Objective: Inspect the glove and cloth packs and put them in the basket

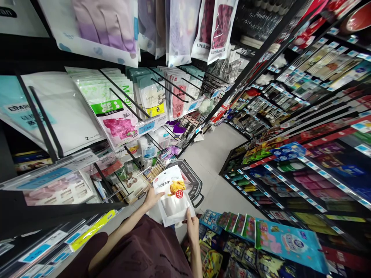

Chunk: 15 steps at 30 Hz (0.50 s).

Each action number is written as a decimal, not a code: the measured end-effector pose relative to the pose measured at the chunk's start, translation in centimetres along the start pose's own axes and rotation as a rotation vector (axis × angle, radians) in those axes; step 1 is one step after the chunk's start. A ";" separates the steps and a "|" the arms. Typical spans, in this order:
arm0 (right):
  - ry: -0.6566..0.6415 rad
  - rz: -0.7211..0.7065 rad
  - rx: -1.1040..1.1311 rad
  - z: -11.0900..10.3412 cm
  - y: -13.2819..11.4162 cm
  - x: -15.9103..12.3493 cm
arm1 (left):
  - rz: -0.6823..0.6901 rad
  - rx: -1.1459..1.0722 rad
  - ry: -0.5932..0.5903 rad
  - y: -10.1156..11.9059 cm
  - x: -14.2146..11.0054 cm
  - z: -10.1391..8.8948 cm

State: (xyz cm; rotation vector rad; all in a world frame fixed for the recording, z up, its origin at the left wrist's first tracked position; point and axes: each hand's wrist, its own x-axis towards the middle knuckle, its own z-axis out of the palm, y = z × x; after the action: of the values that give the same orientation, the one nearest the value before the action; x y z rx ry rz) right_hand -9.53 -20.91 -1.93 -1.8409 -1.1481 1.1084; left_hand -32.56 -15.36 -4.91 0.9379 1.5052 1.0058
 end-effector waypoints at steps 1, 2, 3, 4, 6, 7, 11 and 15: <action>0.004 -0.002 0.000 0.0 0.0 0.0 | -0.007 0.001 0.000 0.0 0.0 0.0; 0.004 -0.003 -0.004 0.0 0.0 0.0 | -0.012 -0.002 0.001 0.0 0.0 0.1; 0.002 -0.002 -0.012 -0.1 0.0 -0.1 | -0.016 -0.007 0.000 0.1 -0.1 0.1; -0.002 0.001 -0.023 -0.1 0.0 -0.1 | -0.020 -0.013 0.000 0.1 -0.1 0.1; -0.005 0.009 -0.046 -0.1 0.0 -0.2 | -0.022 -0.022 -0.001 0.2 -0.1 0.1; -0.006 0.012 -0.055 -0.1 0.0 -0.2 | -0.021 -0.027 0.000 0.2 -0.1 0.1; -0.024 0.025 -0.008 -0.1 0.1 -0.2 | -0.034 -0.047 0.004 0.2 -0.2 0.1; -0.086 0.024 0.093 -0.3 0.3 -0.3 | -0.015 -0.136 -0.012 0.4 -0.3 0.2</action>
State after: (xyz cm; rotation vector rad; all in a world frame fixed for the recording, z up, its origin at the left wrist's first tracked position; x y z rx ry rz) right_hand -9.28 -21.32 -1.96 -1.7547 -1.1066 1.2444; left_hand -32.29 -15.51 -4.50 0.8335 1.4132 1.0757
